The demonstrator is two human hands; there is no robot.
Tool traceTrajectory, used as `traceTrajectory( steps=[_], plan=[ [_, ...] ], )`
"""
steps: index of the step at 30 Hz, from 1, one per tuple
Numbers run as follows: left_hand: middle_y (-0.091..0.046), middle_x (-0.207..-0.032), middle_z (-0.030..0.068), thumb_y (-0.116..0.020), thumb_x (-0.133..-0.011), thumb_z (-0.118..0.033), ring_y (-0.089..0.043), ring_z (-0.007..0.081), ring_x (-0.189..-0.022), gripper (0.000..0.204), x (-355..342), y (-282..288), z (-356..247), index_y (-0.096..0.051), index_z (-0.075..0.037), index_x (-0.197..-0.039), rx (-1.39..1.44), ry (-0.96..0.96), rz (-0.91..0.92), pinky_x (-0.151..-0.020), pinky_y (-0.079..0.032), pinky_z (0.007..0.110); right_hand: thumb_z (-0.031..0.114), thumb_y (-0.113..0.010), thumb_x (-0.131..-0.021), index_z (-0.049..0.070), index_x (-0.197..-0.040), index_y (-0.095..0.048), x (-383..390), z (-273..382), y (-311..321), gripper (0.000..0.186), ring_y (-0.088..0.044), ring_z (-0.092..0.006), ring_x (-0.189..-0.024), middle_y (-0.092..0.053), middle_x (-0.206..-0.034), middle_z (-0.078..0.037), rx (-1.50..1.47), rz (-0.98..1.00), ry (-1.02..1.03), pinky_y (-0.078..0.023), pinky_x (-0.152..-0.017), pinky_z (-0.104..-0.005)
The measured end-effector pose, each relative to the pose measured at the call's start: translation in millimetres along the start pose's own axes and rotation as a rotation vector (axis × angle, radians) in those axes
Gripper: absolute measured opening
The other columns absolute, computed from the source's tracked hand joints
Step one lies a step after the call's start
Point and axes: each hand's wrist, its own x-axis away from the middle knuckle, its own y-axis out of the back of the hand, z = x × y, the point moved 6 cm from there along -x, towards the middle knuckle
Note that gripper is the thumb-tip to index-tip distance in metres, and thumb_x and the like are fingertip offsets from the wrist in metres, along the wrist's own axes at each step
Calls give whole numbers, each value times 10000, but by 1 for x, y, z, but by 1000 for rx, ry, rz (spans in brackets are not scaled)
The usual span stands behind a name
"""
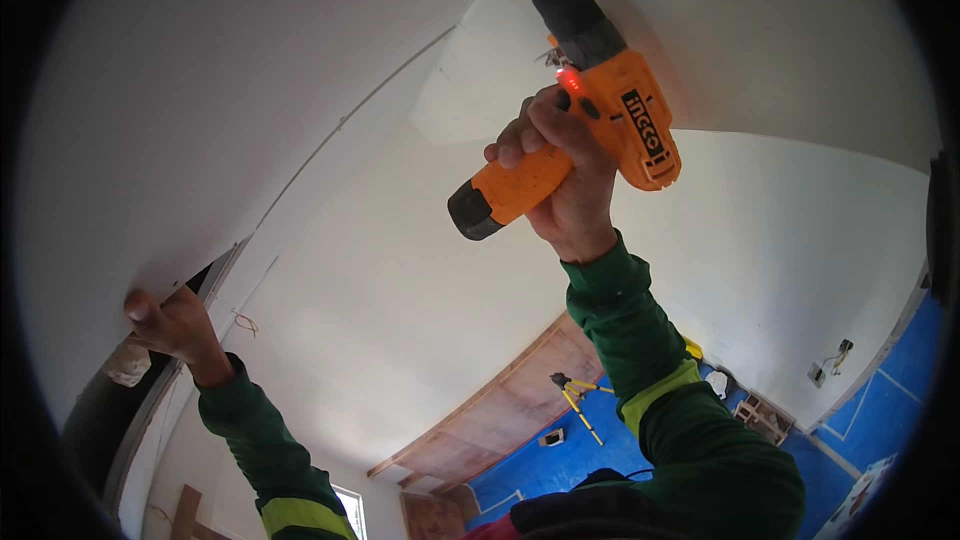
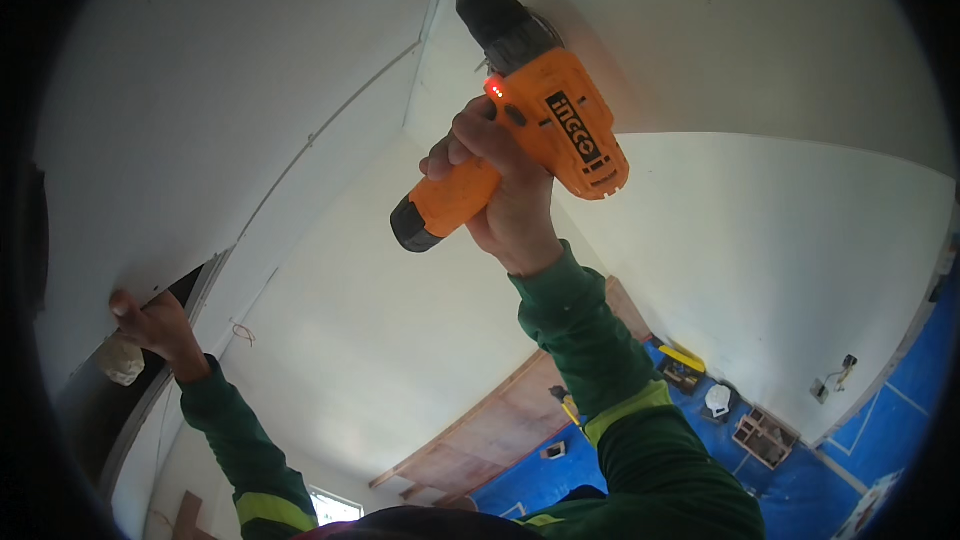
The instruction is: The person uses a cordless drill to drive screws into a white ceiling panel, securing it along the ceiling edge. They repeatedly position screws and operate the drill while holding the panel in place.
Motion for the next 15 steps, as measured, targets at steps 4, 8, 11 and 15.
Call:
traceTrajectory(
  steps=[4,8,11,15],
  plan=[
    [-619,-1270,207,-467,-1031,-769,-636,270,-1127,959,-3,-6,9,-556,136,-1336,195,99,-13,-1017,-504,395,81,-693,-934,112,-909,-611,-10,0,0,91,-678,-202,-655,-587,-720,-9,62,17,27,-584,-734,-438],
    [-669,-1224,171,-533,-1064,-651,-654,263,-1078,793,-6,-6,7,-604,105,-1294,89,-28,-9,-1012,-505,386,127,-674,-963,129,-950,-610,-15,1,1,66,-686,-183,-654,-574,-731,10,119,29,40,-611,-753,-436],
    [-662,-1225,175,-505,-1068,-639,-651,270,-1087,781,-3,0,6,-600,101,-1299,-208,-122,-18,-1023,-500,391,125,-677,-963,124,-957,-613,-14,-7,-2,64,-692,-184,-659,-582,-735,11,101,36,15,-612,-758,-438],
    [-597,-1293,197,-558,-943,-837,-589,268,-1199,1070,4,7,18,-523,139,-1379,-161,71,8,-1045,-469,382,122,-681,-961,112,-969,-613,-13,-7,-3,69,-698,-181,-670,-590,-734,12,105,36,2,-612,-760,-444]
  ],
)
